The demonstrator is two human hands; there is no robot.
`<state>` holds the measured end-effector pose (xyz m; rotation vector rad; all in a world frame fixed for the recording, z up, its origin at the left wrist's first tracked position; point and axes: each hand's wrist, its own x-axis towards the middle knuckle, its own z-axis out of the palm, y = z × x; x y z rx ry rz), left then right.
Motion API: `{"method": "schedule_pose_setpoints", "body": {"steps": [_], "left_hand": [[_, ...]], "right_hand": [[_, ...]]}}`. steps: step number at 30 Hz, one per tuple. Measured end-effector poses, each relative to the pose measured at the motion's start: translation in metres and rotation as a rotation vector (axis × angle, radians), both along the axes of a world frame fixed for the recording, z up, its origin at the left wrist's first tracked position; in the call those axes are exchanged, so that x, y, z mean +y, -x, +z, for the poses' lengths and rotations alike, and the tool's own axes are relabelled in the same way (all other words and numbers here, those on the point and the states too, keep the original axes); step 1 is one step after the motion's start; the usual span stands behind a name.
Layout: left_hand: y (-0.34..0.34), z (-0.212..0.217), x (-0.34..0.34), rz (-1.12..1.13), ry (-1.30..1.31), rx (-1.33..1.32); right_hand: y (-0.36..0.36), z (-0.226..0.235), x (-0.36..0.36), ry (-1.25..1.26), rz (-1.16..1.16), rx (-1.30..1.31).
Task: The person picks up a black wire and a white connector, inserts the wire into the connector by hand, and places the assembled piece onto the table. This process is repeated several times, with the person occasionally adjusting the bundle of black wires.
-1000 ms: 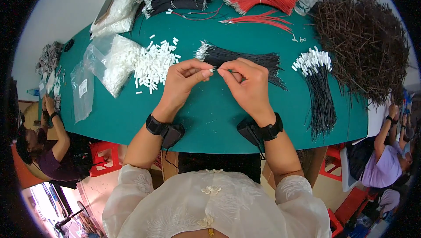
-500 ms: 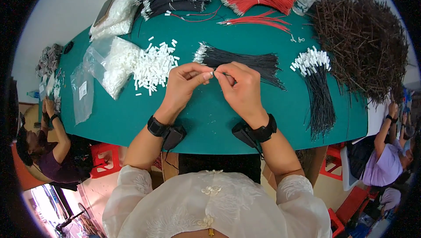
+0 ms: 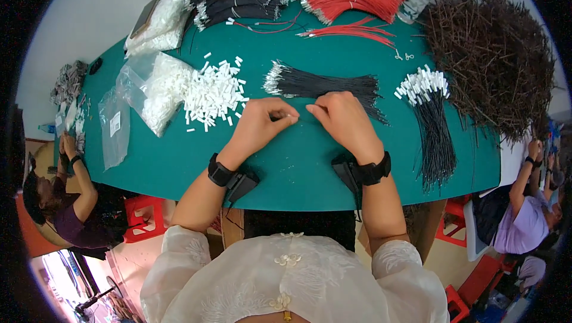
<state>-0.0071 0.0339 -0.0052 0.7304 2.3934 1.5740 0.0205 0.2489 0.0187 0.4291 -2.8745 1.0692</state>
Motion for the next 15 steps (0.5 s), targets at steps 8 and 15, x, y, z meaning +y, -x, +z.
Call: {"method": "schedule_pose_setpoints", "body": {"steps": [8, 15], "left_hand": [[0.011, 0.002, -0.014, 0.082, 0.115, 0.36], [0.023, 0.025, -0.058, 0.182, 0.556, 0.448]], "right_hand": [[0.01, -0.008, -0.009, -0.029, -0.139, 0.266], [0.017, -0.018, -0.009, -0.093, -0.166, 0.321]]}}
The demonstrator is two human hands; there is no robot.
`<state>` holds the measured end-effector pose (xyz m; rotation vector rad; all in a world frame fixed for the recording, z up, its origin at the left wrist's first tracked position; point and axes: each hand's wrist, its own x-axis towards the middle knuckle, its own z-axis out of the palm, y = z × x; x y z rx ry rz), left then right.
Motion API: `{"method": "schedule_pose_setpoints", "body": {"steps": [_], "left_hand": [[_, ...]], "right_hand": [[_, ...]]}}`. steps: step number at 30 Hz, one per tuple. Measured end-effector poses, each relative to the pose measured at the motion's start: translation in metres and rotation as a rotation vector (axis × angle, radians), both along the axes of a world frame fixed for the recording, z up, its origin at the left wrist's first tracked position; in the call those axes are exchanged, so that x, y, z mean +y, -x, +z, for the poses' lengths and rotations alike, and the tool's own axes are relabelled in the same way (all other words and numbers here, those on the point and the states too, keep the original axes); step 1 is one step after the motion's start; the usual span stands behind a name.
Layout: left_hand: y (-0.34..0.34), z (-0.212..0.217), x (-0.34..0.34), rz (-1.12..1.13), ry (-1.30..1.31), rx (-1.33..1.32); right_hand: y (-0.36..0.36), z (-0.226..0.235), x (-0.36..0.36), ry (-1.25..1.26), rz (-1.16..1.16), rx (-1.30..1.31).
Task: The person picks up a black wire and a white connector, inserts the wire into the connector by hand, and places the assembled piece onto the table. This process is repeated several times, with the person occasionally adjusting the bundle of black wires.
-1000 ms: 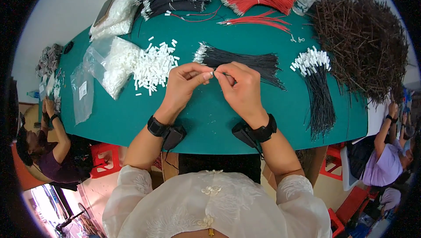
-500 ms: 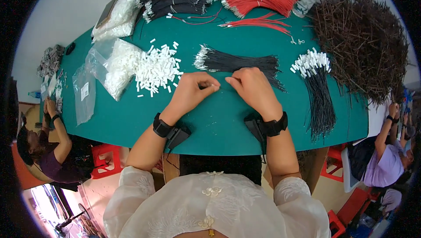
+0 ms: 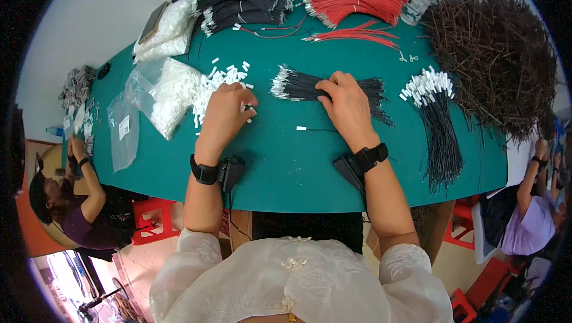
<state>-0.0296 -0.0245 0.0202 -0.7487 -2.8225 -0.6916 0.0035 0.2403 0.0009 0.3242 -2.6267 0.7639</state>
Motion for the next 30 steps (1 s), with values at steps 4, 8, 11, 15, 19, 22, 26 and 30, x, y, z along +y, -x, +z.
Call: {"method": "schedule_pose_setpoints", "body": {"steps": [4, 8, 11, 15, 19, 22, 26, 30], "left_hand": [[0.0, -0.002, -0.002, 0.011, 0.128, 0.034], [0.004, -0.008, -0.002, -0.009, 0.158, 0.018], [0.004, -0.01, -0.001, -0.017, 0.135, 0.016], [0.001, -0.009, 0.008, -0.029, 0.001, 0.032], [-0.004, -0.007, 0.022, -0.091, -0.26, -0.104], [-0.008, -0.011, 0.034, -0.125, -0.436, -0.341], [-0.011, -0.025, 0.047, -0.196, -0.579, -0.331], [-0.014, -0.031, 0.05, -0.225, -0.694, -0.354]], "right_hand": [[0.004, -0.004, 0.0, -0.008, 0.0, 0.018], [0.007, -0.01, 0.005, 0.005, 0.006, 0.041], [0.009, -0.015, 0.008, 0.031, 0.019, 0.071], [0.008, -0.014, 0.009, 0.044, 0.029, 0.078], [0.005, -0.007, 0.005, 0.071, 0.003, -0.028], [0.007, -0.006, 0.005, 0.014, -0.059, -0.011], [0.012, -0.011, 0.008, 0.02, -0.088, 0.069], [0.011, -0.008, 0.009, 0.085, -0.052, 0.03]]}}
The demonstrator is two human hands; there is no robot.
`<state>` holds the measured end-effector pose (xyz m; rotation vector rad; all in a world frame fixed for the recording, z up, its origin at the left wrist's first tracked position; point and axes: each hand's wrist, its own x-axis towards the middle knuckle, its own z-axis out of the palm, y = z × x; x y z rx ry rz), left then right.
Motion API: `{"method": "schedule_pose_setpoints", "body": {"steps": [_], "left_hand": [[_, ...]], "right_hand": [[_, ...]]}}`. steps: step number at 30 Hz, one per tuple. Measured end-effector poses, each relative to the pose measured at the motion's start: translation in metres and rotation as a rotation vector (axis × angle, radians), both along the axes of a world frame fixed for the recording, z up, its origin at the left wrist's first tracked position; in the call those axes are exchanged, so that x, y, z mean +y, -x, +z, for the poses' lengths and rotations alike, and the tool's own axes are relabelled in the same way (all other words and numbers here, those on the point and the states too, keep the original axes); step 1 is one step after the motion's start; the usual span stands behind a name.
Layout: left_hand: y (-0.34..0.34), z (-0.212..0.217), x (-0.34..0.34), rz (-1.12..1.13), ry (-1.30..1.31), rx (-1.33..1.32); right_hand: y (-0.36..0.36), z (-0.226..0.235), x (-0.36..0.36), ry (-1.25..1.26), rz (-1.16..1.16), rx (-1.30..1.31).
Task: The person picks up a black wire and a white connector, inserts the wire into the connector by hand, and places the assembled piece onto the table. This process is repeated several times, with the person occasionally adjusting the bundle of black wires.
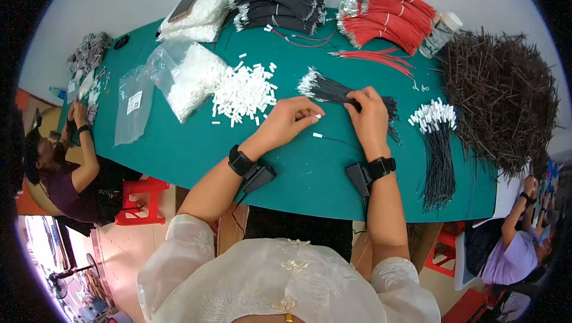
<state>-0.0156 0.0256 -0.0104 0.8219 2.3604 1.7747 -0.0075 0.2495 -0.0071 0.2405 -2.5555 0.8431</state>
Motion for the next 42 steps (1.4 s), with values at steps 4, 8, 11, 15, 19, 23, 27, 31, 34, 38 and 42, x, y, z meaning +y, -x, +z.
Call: {"method": "schedule_pose_setpoints", "body": {"steps": [4, 8, 11, 15, 19, 23, 27, 31, 34, 38, 42], "left_hand": [[0.002, -0.003, 0.0, -0.062, 0.0, -0.008], [0.002, -0.006, 0.002, -0.052, -0.026, -0.073], [0.003, -0.006, 0.003, -0.027, -0.027, -0.151], [0.003, -0.008, 0.001, -0.032, 0.01, -0.158], [0.005, -0.01, 0.002, -0.014, -0.007, -0.194], [0.005, -0.006, 0.003, -0.031, 0.005, -0.174], [0.009, -0.009, 0.0, -0.004, -0.115, -0.34], [0.012, -0.009, -0.002, 0.152, -0.316, -0.403], [0.016, -0.005, -0.005, 0.189, -0.428, -0.372], [0.015, -0.004, -0.005, 0.217, -0.501, -0.353], [0.013, -0.005, -0.006, 0.214, -0.473, -0.348]], "right_hand": [[0.002, -0.004, 0.003, -0.031, 0.014, 0.054], [0.003, -0.005, 0.005, -0.05, 0.046, 0.147], [0.003, -0.001, 0.003, -0.048, 0.059, 0.15], [0.003, 0.001, -0.001, -0.031, 0.065, 0.16], [0.004, 0.001, 0.0, -0.012, 0.058, 0.169], [0.003, 0.002, 0.002, -0.01, 0.058, 0.188], [-0.001, 0.01, -0.002, 0.078, 0.121, 0.186], [-0.015, 0.026, -0.012, 0.273, 0.222, -0.009], [-0.017, 0.03, -0.012, 0.346, 0.259, -0.114], [-0.015, 0.026, -0.008, 0.351, 0.272, -0.147], [-0.017, 0.026, -0.009, 0.386, 0.272, -0.212]]}}
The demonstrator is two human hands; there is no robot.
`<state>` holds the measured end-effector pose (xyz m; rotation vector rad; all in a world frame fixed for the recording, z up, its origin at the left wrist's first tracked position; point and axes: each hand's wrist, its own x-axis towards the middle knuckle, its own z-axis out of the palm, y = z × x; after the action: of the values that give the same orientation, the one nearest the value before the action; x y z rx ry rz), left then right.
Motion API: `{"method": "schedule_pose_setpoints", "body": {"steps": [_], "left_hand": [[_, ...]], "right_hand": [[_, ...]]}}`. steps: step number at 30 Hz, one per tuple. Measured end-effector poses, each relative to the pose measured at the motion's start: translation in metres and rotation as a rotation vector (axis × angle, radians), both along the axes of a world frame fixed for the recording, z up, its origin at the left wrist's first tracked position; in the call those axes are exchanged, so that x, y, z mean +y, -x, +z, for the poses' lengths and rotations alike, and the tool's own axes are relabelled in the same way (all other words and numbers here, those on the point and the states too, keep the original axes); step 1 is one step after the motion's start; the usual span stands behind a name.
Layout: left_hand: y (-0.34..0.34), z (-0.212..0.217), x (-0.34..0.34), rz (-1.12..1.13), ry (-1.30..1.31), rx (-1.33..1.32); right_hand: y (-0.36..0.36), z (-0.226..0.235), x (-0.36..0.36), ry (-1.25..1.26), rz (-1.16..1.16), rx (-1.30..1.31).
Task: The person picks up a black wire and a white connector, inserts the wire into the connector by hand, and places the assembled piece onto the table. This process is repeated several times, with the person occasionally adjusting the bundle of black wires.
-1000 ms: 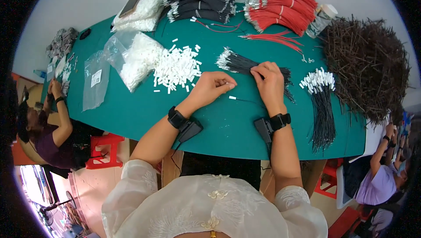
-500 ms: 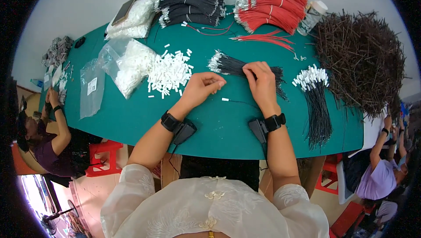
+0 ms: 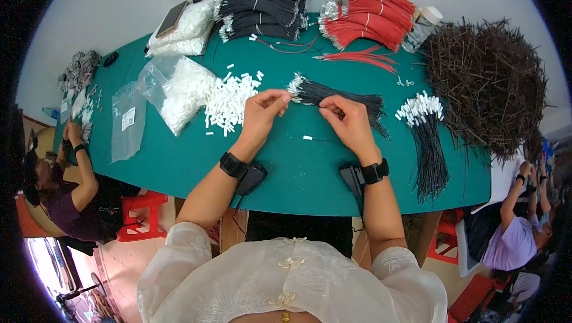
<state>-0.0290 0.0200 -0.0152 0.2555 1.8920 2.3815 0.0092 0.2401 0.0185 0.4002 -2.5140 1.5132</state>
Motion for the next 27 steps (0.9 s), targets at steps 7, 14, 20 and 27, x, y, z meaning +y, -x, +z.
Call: {"method": "schedule_pose_setpoints", "body": {"steps": [7, 14, 20, 27], "left_hand": [[-0.001, -0.004, 0.004, -0.098, 0.043, 0.019], [-0.001, -0.002, 0.002, -0.143, 0.057, 0.021], [-0.002, 0.014, -0.003, -0.149, -0.016, -0.001], [-0.008, 0.07, -0.016, -0.193, -0.037, -0.116]], "right_hand": [[-0.004, -0.005, -0.028, 0.115, -0.039, 0.109], [-0.001, -0.001, -0.034, 0.0, -0.096, 0.306], [0.0, 0.008, -0.032, 0.071, -0.147, 0.261], [-0.006, 0.052, -0.027, 0.22, -0.172, 0.149]]}}
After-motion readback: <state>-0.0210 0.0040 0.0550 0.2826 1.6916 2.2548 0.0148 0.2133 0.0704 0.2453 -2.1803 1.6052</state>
